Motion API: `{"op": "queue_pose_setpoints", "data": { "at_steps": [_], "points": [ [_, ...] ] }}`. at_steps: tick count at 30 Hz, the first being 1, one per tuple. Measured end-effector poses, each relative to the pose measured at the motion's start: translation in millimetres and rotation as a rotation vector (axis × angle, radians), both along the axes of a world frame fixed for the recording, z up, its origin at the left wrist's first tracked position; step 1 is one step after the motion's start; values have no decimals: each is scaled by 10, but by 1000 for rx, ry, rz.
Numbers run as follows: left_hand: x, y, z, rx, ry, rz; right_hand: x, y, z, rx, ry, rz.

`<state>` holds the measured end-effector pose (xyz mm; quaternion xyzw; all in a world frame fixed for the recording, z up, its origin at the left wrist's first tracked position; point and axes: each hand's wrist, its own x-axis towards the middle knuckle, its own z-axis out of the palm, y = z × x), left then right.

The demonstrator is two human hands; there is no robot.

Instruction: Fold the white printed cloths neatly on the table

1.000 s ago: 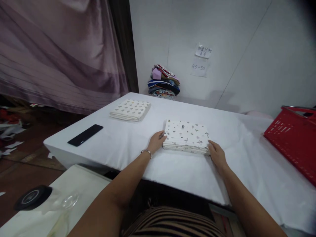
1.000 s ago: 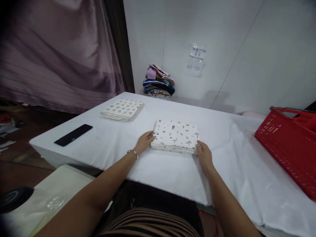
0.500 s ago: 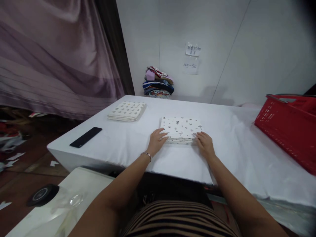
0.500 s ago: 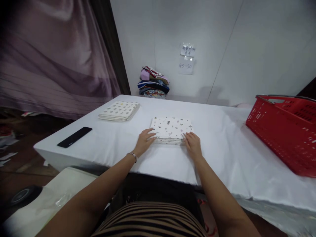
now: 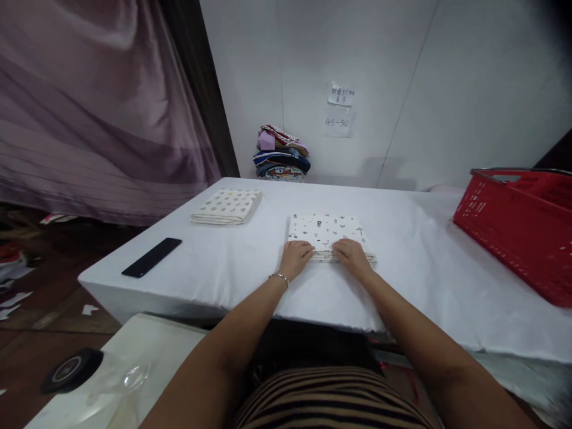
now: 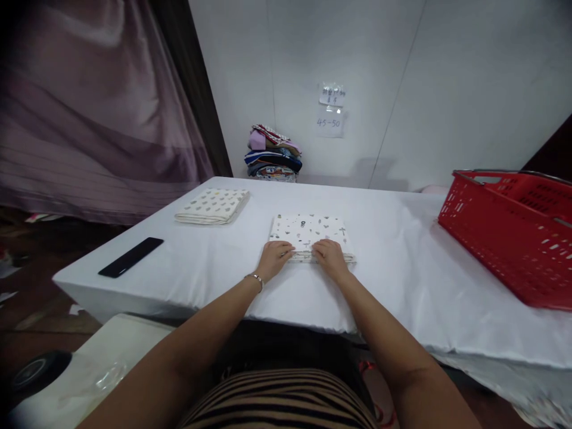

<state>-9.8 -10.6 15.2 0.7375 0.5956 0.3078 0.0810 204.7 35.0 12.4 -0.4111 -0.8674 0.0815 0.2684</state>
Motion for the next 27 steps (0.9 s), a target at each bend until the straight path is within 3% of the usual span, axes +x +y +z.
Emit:
{"op": "queue_pose_setpoints", "data": {
  "at_steps": [4, 9, 17, 27],
  "points": [
    [-7, -25, -17, 7, -11, -3, -90, 7, 14, 4, 7, 17],
    [-19, -23, -84, 61, -28, 8, -120, -44, -99, 31, 70, -43],
    [72, -26, -132, 369, 113, -91, -142, -71, -186, 136, 199, -7],
    [152, 77, -102, 334, 156, -93, -139, -53, -202, 164, 223, 9]
  ]
}}
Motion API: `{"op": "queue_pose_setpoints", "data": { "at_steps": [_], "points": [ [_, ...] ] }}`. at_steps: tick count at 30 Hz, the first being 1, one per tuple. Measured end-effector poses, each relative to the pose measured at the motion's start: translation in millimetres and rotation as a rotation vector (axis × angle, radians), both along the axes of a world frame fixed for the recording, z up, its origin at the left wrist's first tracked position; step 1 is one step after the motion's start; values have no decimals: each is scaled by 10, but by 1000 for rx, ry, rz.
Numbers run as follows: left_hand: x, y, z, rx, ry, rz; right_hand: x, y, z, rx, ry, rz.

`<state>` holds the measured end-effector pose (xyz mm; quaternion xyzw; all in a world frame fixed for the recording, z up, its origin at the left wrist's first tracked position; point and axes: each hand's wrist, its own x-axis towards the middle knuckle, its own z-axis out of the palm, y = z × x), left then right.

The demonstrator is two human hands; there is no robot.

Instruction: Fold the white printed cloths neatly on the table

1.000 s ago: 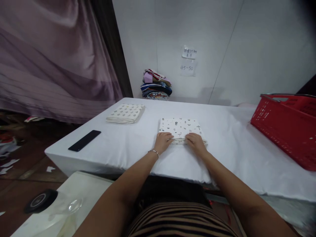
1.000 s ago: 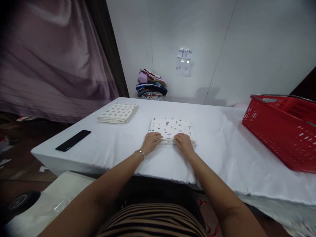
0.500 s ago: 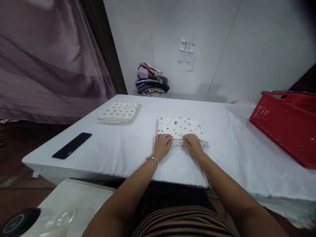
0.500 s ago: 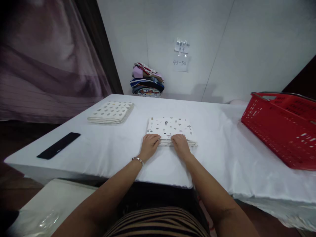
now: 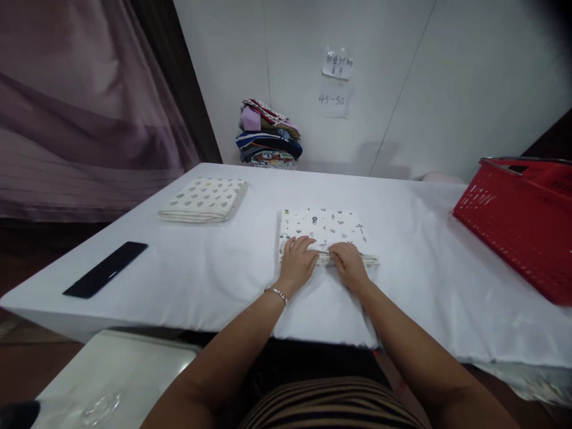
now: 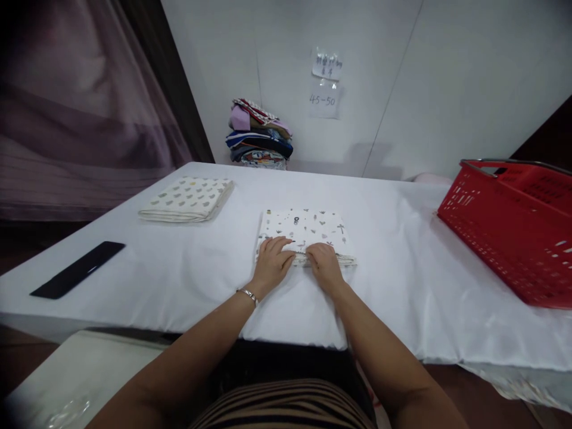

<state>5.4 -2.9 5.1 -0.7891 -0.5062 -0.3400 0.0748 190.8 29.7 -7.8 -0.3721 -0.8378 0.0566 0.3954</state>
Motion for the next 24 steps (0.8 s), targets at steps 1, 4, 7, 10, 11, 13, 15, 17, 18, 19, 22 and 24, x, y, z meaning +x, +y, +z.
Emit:
{"op": "queue_pose_setpoints", "data": {
  "at_steps": [1, 4, 7, 10, 11, 13, 15, 17, 18, 19, 22, 24],
  "points": [
    [2, 2, 0, -14, 5, 1, -1, 4, -5, -4, -1, 0],
    [15, 0, 8, -61, 12, 4, -6, 15, -12, -11, -8, -4],
    [32, 4, 17, -91, -4, 14, -14, 15, -4, -10, -16, 0],
    [44, 16, 18, -111, -20, 15, -23, 6, 9, -9, -26, -1],
    [47, 19, 17, -114, -27, 15, -25, 2, 12, -10, -27, -4],
    [52, 22, 14, -109, -43, 9, -28, -9, 21, -10, -27, -1],
    [55, 19, 9, -89, -57, -9, -29, -23, 33, -10, -30, 13],
    [58, 13, 2, -63, -68, -32, -31, -40, 49, -10, -40, 33],
    [59, 10, -2, -53, -71, -41, -33, -49, 58, -11, -48, 42],
    [60, 8, -7, -45, -75, -47, -36, -57, 66, -12, -55, 46],
    [62, 3, -15, -41, -80, -60, -45, -67, 76, -10, -72, 37],
    [63, 1, -14, -49, -78, -74, -51, -63, 69, -9, -84, 22]
  ]
}}
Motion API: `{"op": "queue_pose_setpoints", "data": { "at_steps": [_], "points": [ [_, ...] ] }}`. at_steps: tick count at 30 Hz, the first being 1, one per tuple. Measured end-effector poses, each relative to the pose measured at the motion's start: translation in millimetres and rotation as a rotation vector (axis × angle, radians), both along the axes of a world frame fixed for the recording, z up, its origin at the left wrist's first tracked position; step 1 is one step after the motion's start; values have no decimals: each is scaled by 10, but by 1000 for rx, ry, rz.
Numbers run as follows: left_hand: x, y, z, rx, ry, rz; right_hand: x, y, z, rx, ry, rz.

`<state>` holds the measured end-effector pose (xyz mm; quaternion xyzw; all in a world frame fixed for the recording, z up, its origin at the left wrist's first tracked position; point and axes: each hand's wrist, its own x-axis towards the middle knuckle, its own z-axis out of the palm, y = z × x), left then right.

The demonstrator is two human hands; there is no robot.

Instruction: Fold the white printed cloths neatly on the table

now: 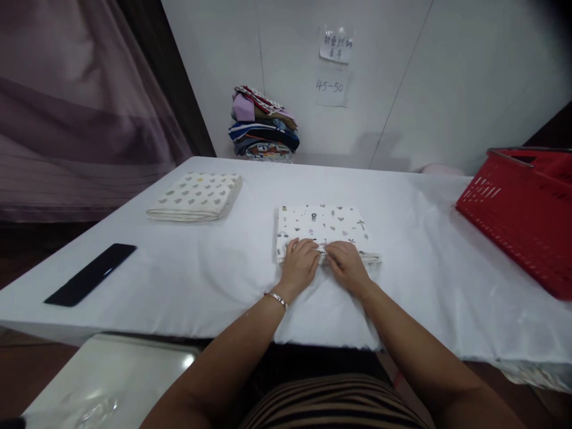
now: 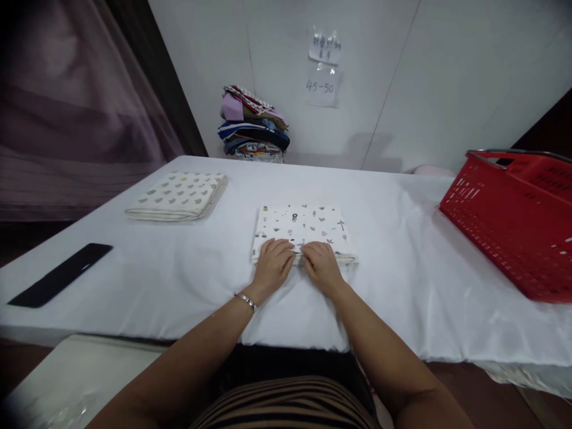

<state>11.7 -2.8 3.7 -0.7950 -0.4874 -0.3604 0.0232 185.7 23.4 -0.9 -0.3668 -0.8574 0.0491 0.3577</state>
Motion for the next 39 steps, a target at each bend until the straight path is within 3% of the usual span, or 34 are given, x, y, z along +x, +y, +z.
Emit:
{"op": "queue_pose_setpoints", "data": {
  "at_steps": [9, 27, 39],
  "points": [
    [-5, -10, -15, -56, 14, -3, -9, 8, -5, 16, 8, -8],
    [-7, -17, -16, 20, 85, 60, -10, 35, -44, 5, 13, 0],
    [7, -40, 11, -10, 43, 7, 1, -21, 12, 12, -22, 42]
  ]
}}
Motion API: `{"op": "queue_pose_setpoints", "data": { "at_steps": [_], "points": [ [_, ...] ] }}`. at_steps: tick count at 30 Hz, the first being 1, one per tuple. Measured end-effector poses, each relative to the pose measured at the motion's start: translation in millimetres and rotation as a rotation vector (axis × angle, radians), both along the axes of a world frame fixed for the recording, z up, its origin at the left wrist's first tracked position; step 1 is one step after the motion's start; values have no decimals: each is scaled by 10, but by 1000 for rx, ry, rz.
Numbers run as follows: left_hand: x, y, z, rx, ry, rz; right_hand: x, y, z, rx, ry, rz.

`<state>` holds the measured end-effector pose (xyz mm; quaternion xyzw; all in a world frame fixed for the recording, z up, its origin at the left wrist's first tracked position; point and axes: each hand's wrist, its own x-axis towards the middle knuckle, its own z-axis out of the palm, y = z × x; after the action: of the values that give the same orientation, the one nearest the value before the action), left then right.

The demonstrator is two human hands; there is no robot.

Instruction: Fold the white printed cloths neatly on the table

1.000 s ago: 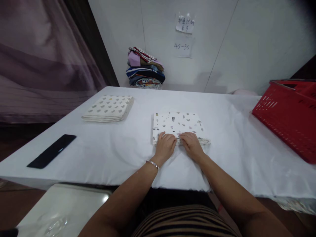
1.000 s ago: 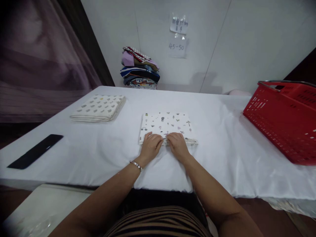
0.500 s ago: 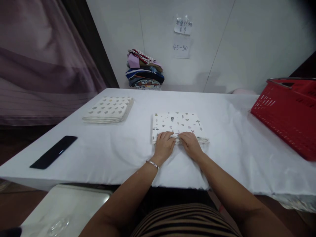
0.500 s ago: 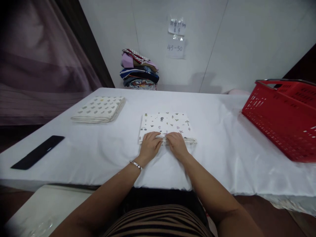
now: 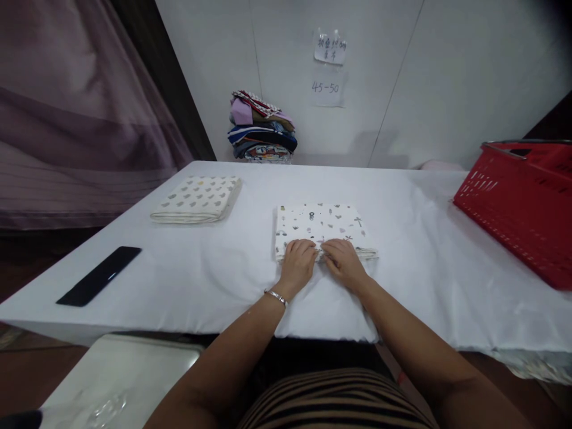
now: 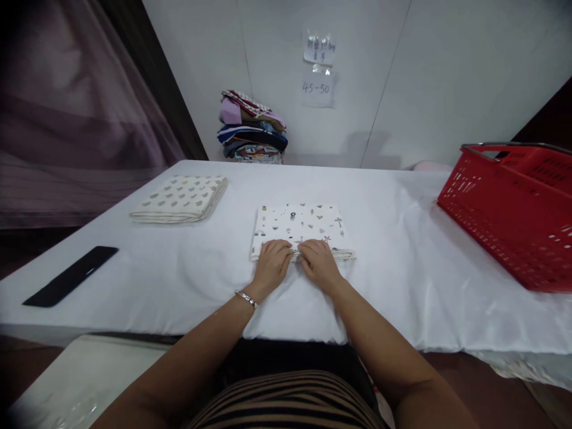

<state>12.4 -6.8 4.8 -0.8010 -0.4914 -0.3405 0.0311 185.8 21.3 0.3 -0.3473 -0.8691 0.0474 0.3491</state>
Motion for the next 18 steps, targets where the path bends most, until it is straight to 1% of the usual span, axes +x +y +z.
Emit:
{"op": "queue_pose_setpoints", "data": {
  "at_steps": [5, 10, 18],
  "points": [
    [2, 13, -8, -15, -6, -10, -7, 18, -19, 19, 7, -13],
    [2, -2, -16, 21, -14, -1, -19, 23, -25, 24, 24, -26],
    [7, -28, -20, 89, 68, 34, -22, 39, -33, 5, 44, -34]
  ]
}}
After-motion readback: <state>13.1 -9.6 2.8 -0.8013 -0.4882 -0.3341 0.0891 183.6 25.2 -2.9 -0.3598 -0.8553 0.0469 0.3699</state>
